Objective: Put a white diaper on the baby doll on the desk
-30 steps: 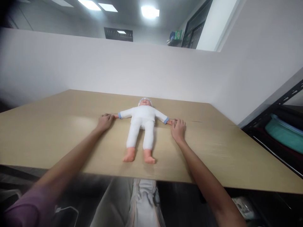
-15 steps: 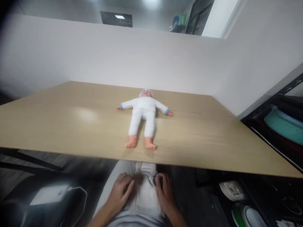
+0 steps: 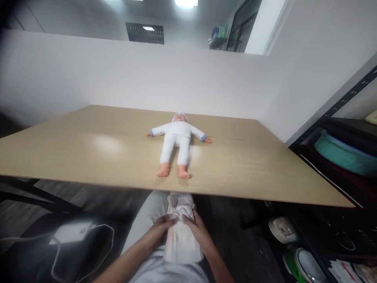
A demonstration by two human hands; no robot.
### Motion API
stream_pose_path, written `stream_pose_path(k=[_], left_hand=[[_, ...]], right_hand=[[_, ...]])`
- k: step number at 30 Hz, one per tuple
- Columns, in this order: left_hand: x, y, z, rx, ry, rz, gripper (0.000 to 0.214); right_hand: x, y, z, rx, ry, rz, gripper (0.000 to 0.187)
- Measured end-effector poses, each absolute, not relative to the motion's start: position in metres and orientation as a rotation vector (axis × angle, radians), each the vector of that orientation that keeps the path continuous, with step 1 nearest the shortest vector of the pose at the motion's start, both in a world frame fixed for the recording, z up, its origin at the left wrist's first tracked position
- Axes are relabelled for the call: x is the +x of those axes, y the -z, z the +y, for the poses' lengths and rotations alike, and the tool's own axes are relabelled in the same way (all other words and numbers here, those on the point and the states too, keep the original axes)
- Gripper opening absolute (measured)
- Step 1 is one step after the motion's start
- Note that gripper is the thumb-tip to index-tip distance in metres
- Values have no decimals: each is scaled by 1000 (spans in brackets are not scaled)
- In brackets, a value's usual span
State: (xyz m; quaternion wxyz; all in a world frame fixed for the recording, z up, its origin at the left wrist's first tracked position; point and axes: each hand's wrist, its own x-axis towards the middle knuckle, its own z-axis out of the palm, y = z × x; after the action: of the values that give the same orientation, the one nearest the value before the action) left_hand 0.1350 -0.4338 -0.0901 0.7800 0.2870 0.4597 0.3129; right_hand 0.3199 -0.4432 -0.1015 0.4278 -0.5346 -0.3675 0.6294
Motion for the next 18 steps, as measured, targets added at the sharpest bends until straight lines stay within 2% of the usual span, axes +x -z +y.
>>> stream_pose_path(k=[6,10,14,18], left_hand=[[101,21,-515,1174,-923,835,41],[98,-3,-518,1271,-980,876,36],[105,-10,-488,1132,-1067,911,41],[103,3,-465,966,-1109,939,44]], right_hand=[[340,6,-536,-1156,-1557,-1018,83],[337,-30,-539,-1229,-1444,-1126,73],[314,-26,-498,-1201,-1374,-1101,69],[296,13,-462,-1172,-1396,-1083,81]])
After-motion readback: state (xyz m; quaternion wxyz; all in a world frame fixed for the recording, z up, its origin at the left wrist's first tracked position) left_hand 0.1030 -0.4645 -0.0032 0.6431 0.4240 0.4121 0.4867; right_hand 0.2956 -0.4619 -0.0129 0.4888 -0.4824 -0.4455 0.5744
